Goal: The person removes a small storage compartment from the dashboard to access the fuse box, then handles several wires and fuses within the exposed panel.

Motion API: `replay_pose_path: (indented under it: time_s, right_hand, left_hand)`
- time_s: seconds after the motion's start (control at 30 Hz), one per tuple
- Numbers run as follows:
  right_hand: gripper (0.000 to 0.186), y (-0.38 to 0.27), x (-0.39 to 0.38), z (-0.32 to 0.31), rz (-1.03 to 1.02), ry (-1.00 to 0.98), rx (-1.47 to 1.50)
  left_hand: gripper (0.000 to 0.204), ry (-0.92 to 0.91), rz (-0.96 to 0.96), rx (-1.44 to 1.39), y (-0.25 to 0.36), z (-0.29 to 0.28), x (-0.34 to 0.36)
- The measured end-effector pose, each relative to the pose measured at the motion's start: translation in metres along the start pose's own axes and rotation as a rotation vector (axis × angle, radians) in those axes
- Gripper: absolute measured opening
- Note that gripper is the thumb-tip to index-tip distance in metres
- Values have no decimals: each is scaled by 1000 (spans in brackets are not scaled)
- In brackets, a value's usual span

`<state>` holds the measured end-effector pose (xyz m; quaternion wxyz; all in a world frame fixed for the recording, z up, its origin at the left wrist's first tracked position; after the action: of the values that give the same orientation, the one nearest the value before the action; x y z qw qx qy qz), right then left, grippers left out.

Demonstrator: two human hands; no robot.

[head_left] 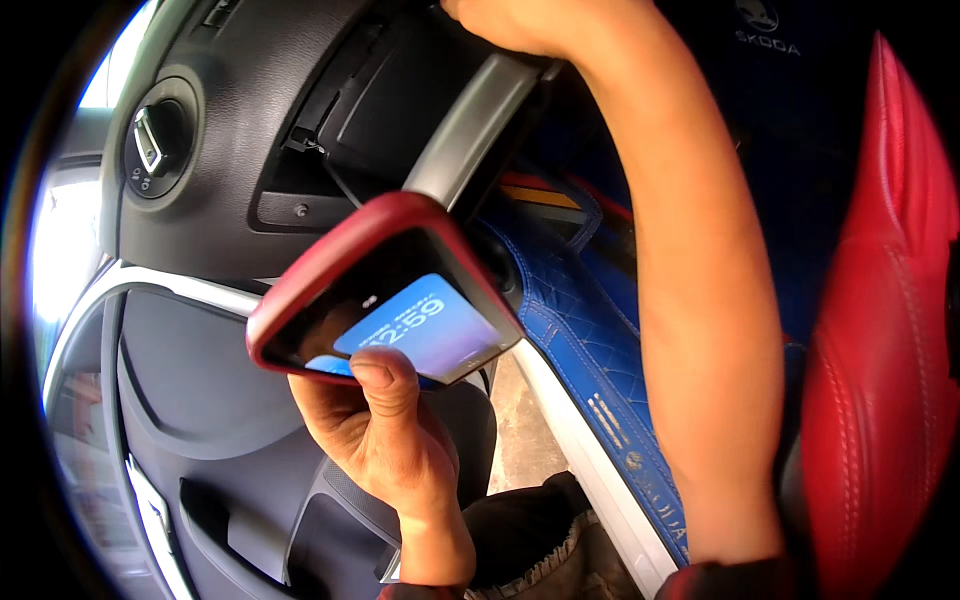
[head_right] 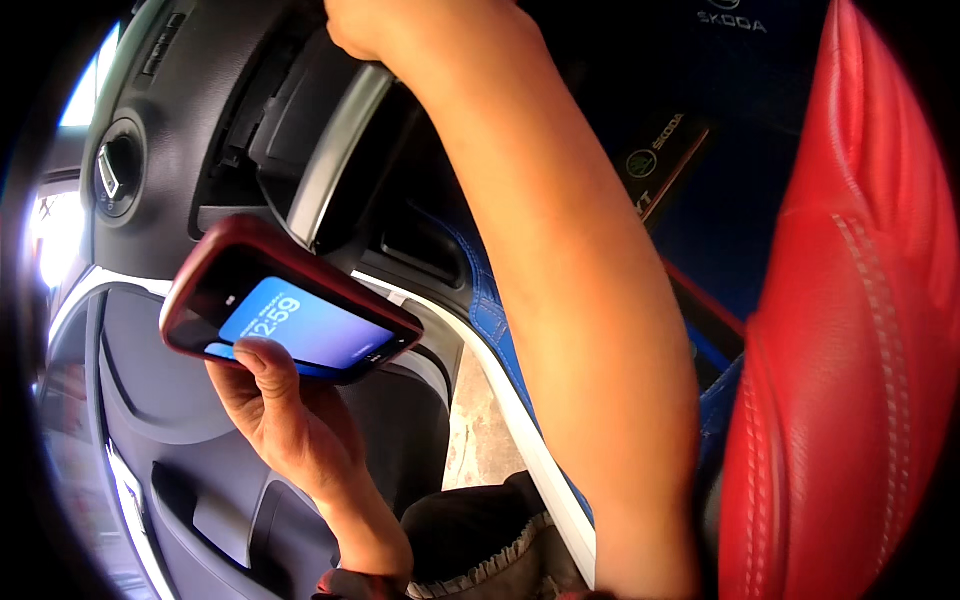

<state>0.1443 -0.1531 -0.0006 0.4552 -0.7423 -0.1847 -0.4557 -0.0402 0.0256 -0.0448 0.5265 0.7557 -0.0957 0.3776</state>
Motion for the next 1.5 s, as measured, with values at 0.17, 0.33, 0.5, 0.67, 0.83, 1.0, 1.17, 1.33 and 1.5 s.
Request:
replay_pose_path:
  time_s: [0.17, 0.33, 0.5, 0.67, 0.83, 1.0, 1.17, 1.33, 1.5]
  right_hand:
    - [21, -8, -2, 12, -89, 76, -82]
    - [22, -24, 0, 10, -133, 110, -72]
    - [23, -28, 6, 15, -112, 88, 69]
    - [24, -18, 15, 5, 107, 26, 501]
    - [25, -20, 16, 21, 423, -23, 1211]
    - [26, -23, 9, 26, 589, -25, 1475]
    - [21, -28, 9, 28, 640, 32, 1579]
    - [19, -21, 6, 35, 405, 40, 1561]
    - [20, -27, 14, 20, 456, -107, 1124]
  left_hand:
    - [62, -17, 45, 87, -13, 7, 0]
    - [59, 28, 128, 143, -17, 12, -5]
    - [50, 72, 134, 158, -21, 9, -6]
    - [39, 34, 128, 95, -20, 24, -4]
    - [38, 105, 104, 68, -23, 14, -2]
    - [44, 100, 18, 58, -23, 12, -7]
    - [46, 6, -18, 19, -16, 13, -7]
    - [42, -9, -27, 58, -11, 12, 1]
    - [31, -21, -114, 23, -5, 13, 7]
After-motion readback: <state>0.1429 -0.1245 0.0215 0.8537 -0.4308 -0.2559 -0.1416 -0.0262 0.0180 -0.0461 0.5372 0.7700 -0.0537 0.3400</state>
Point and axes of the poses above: each hand's wrist, its own x-axis towards the middle knuckle, its own z-axis out of the palm, y = z × x, the point moved 4 cm from there along x, towards the middle knuckle, and after that the axes turned 7 degrees about -z, right-handed, at the moved point
